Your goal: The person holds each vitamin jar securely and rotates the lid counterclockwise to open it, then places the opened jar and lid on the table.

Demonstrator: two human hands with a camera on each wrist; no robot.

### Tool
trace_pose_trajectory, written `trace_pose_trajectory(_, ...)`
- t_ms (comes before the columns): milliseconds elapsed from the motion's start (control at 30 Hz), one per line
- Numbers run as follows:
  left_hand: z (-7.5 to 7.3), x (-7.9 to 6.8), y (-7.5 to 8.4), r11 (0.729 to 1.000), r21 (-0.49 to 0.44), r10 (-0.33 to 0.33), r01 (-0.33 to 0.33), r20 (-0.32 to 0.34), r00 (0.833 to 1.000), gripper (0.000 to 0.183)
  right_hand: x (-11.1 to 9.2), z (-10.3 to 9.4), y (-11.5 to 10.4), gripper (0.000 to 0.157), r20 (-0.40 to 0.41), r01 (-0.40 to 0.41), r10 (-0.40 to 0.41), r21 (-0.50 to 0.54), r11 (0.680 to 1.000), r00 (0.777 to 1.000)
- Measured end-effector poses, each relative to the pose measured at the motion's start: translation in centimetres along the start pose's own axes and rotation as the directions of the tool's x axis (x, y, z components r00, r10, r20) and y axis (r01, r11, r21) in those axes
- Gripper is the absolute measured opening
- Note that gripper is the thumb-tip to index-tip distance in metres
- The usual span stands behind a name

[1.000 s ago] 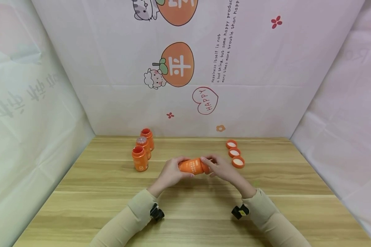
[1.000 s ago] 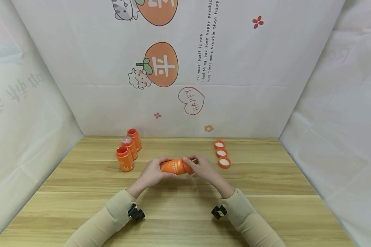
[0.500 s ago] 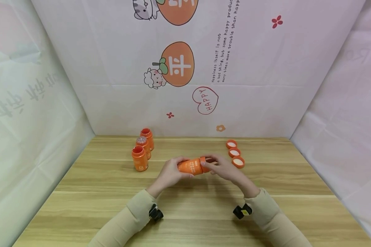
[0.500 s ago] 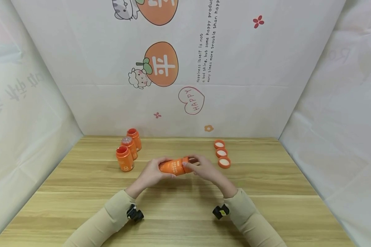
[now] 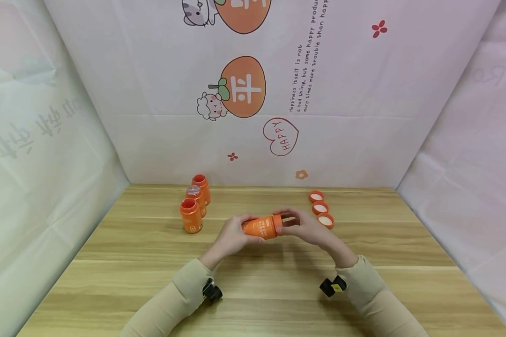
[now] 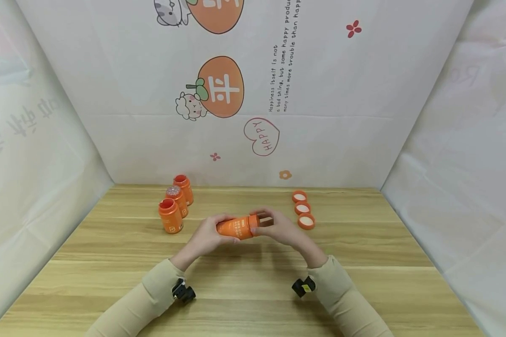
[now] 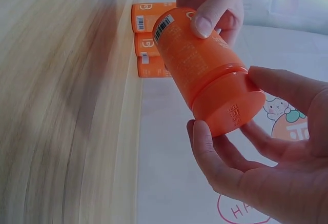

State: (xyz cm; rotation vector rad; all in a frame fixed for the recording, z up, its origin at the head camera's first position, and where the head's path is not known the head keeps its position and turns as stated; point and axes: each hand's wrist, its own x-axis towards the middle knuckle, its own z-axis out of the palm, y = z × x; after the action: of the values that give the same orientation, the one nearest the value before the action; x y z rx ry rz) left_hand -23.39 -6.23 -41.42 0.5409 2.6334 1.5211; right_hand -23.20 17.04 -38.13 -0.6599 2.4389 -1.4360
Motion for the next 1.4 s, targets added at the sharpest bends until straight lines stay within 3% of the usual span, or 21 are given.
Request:
trace_pose_trajectory(267,0.2,0.0,0.0,1.000,0.011,0.016,-0.016,0.007,1.000,0.056,0.0,-0.3,0.3,0.051,-0.027,0.046,-0.047,-0.028,0.999,0.999)
trace_pose_trajectory(433,0.2,-0.1,0.1,1.000,0.003,0.025,-0.025,0.010,1.000,0.056,-0.1,-0.3,0.8,0.050,-0.027,0.093,-0.093,0.016,0.996,0.995)
trace_pose_trajectory(967,0.2,-0.1,0.2,1.000,-0.022,0.007,-0.007,0.022,1.000,0.054,-0.2,-0.1,1.3,0.046,-0.051,0.242,-0.240,0.040,0.969,0.969)
trace_pose_trajectory(1400,0.2,-0.1,0.1,1.000,-0.015,0.004,-0.004,0.020,1.000,0.055,-0.3,-0.1,1.2,0.040,-0.061,0.251,-0.249,0.047,0.967,0.967)
